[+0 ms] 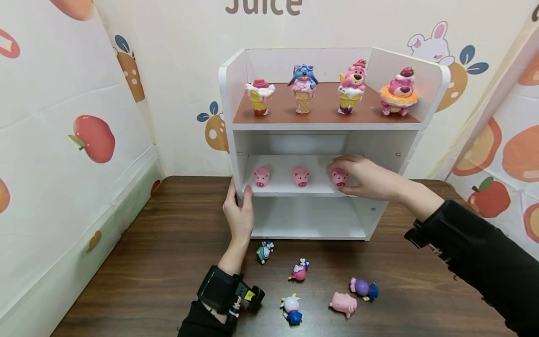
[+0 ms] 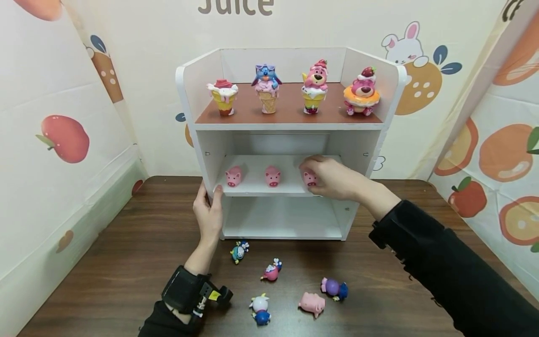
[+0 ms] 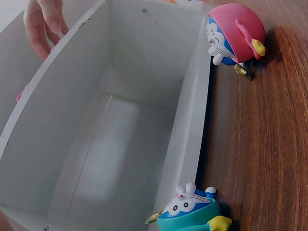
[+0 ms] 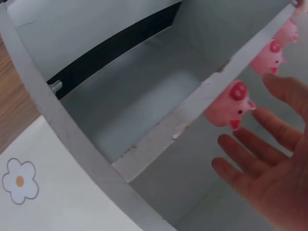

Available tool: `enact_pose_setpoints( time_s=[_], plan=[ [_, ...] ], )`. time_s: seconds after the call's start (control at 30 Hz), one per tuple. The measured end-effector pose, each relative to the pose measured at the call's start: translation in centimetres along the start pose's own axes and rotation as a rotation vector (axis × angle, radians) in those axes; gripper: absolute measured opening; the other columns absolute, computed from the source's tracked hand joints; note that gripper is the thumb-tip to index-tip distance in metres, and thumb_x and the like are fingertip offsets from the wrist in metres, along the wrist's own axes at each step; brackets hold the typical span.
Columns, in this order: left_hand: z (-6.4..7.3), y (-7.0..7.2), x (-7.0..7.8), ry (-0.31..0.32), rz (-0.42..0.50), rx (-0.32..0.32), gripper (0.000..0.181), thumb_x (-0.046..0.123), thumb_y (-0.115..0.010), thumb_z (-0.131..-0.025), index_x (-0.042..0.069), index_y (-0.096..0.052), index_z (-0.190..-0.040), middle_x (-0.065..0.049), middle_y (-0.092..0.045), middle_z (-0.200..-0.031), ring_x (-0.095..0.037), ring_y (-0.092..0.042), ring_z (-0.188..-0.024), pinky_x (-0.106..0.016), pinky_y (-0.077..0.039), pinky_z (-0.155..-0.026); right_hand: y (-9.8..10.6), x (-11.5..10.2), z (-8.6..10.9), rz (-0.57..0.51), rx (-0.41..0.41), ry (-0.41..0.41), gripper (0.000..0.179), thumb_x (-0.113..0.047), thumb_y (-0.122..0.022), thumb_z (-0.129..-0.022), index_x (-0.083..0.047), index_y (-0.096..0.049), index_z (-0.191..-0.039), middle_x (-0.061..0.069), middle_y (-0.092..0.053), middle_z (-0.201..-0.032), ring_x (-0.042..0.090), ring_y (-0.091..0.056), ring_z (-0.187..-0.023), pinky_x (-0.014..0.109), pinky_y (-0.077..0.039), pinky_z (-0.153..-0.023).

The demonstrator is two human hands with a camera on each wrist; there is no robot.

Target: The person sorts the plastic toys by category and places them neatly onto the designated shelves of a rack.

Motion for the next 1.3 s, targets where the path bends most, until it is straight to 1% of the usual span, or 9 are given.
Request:
enact_pose_setpoints(
  time_s=[0.17,0.33,0.43,0.67,0.77,0.87,1.1,1.17,1.3],
  plan=[
    [0.0,0.0,0.0,0.0,0.004,0.003,0.041,-0.005,-0.05,-0.084,-0.01,-0.043,-0.125,-0.023,-0.05,-0.121,-0.03,-0.046,-0.111,-0.044,-0.036,-0.091,1.1,-1.2,1.0,0.045,0.122,0.016,0.036,-0.005,-0.071,-0.072,0.004,-0.056,-0.104,0.015,-0.057,-0.1,0.027,-0.053,-0.093,0.042,-0.044,-0.078],
    [0.0,0.1,0.0,0.004,0.007,0.001,0.041,-0.004,-0.05,-0.084,-0.01,-0.043,-0.125,-0.023,-0.049,-0.121,-0.03,-0.046,-0.111,-0.044,-0.036,-0.092,1.6,-2.6,2.4,0.066,0.229,-0.007,0.034,-0.005,-0.073,-0.071,0.003,-0.059,-0.1,0.013,-0.059,-0.094,0.024,-0.056,-0.083,0.039,-0.048,-0.07],
    [0.0,0.1,0.0,0.008,0.005,0.002,0.041,-0.004,-0.05,-0.084,-0.01,-0.043,-0.125,-0.023,-0.049,-0.121,-0.03,-0.046,-0.111,-0.044,-0.035,-0.092,1.4,-3.6,3.2,0.079,0.266,-0.01,0.033,-0.006,-0.074,-0.069,0.001,-0.06,-0.099,0.011,-0.06,-0.09,0.022,-0.058,-0.078,0.038,-0.049,-0.067],
    [0.0,0.1,0.0,0.01,0.002,0.003,0.041,-0.004,-0.05,-0.084,-0.01,-0.043,-0.125,-0.023,-0.05,-0.12,-0.03,-0.046,-0.111,-0.045,-0.035,-0.092,-0.1,-6.0,5.2,0.117,0.334,0.036,0.027,-0.005,-0.075,-0.067,-0.004,-0.061,-0.09,0.002,-0.061,-0.081,0.013,-0.057,-0.07,0.03,-0.048,-0.059],
    [0.0,0.1,0.0,0.008,0.002,0.005,0.041,-0.004,-0.05,-0.084,-0.011,-0.043,-0.124,-0.024,-0.05,-0.12,-0.03,-0.047,-0.11,-0.045,-0.036,-0.091,-1.1,-6.6,5.9,0.119,0.337,0.033,0.025,-0.007,-0.074,-0.067,-0.007,-0.061,-0.088,-0.001,-0.06,-0.08,0.01,-0.056,-0.068,0.028,-0.047,-0.057],
    [0.0,0.1,0.1,0.006,0.004,0.006,0.041,-0.004,-0.05,-0.084,-0.011,-0.043,-0.124,-0.024,-0.05,-0.119,-0.031,-0.047,-0.109,-0.046,-0.036,-0.091,-2.4,-6.9,6.5,0.107,0.316,0.029,0.022,-0.008,-0.074,-0.067,-0.009,-0.061,-0.085,-0.002,-0.06,-0.081,0.009,-0.056,-0.068,0.026,-0.047,-0.056],
    [0.1,0.0,0.0,0.006,0.002,0.007,0.041,-0.004,-0.05,-0.084,-0.012,-0.043,-0.124,-0.024,-0.05,-0.12,-0.031,-0.047,-0.11,-0.046,-0.036,-0.091,-5.2,-7.9,8.0,0.056,0.296,0.069,0.022,-0.008,-0.075,-0.064,-0.012,-0.059,-0.079,-0.006,-0.056,-0.076,0.005,-0.053,-0.063,0.019,-0.044,-0.051],
    [0.1,0.0,0.1,0.006,-0.003,0.007,0.041,-0.004,-0.05,-0.084,-0.011,-0.043,-0.124,-0.024,-0.05,-0.12,-0.031,-0.046,-0.111,-0.046,-0.035,-0.091,-6.1,-8.0,8.5,0.039,0.267,0.064,0.022,-0.009,-0.075,-0.064,-0.014,-0.059,-0.079,-0.008,-0.056,-0.076,0.004,-0.054,-0.063,0.019,-0.044,-0.051],
    [0.1,0.0,0.2,0.006,-0.001,0.006,0.041,-0.005,-0.049,-0.084,-0.011,-0.043,-0.124,-0.024,-0.049,-0.121,-0.031,-0.046,-0.112,-0.045,-0.035,-0.092,-8.1,-8.0,9.3,-0.025,0.145,0.046,0.023,-0.011,-0.075,-0.067,-0.013,-0.059,-0.083,-0.007,-0.056,-0.08,0.005,-0.056,-0.066,0.018,-0.044,-0.052]
  ],
)
Point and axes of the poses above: each hand's wrist, its own z-axis away from the middle knuckle, its own y-axis out of the back of the hand, x = y × z, the point moved 8 cm from there along -z, towards the middle knuckle
